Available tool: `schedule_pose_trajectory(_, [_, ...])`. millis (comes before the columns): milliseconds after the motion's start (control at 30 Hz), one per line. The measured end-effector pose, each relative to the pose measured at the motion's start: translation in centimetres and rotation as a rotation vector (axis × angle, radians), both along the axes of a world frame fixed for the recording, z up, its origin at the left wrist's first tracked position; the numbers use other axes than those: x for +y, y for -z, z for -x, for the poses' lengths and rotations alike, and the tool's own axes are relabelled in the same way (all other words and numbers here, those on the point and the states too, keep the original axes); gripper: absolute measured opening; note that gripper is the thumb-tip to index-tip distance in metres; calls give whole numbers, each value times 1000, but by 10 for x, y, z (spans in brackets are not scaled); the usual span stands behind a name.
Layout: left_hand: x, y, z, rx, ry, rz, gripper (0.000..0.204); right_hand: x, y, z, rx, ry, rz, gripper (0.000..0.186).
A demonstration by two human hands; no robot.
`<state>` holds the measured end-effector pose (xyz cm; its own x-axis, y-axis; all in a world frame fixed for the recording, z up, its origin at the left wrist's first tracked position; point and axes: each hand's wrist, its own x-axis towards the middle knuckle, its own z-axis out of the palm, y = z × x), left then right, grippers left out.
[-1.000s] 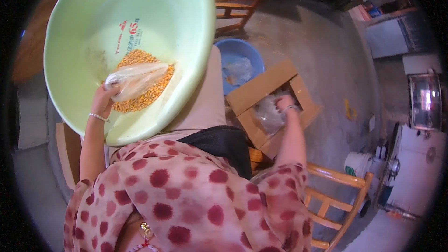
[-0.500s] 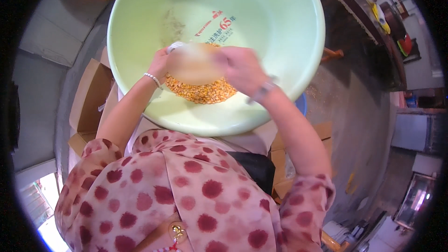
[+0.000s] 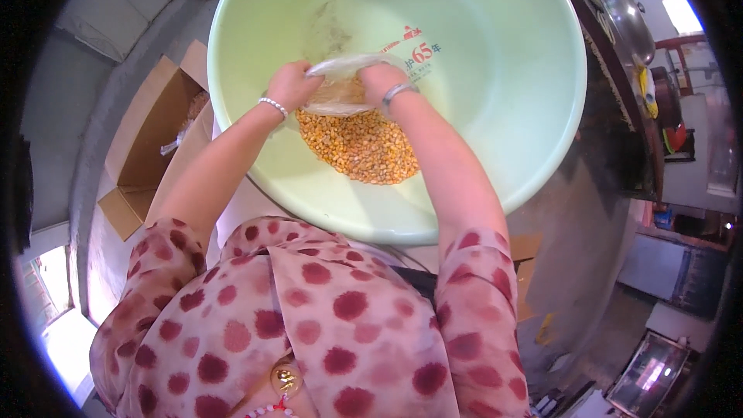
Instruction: The person scoops corn seeds from a large green basin into a small plastic bag using their hands and then sets the filled bag back into the basin.
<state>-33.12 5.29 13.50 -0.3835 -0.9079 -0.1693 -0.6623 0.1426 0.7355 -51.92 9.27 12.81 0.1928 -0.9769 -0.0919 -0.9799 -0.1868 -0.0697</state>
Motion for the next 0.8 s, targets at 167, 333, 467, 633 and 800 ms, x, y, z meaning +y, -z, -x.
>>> schedule_pose_trajectory(167, [5,-1,1,-44,-2,28,31,24,-37,5,-498,3,406,18])
schedule_pose_trajectory(333, [2,8,2,-5,-11,103,37,66,-32,13,-17,96,-368,16])
schedule_pose_trajectory(467, [5,-10,5,1,16,-202,42,89,-14,-5,52,145,-431,35])
schedule_pose_trajectory(633, [8,12,6,246,-46,-337,48,91,-7,-38,-54,347,-342,56])
schedule_pose_trajectory(800, [13,18,12,43,155,-207,43,87,43,-22,-214,409,-322,41])
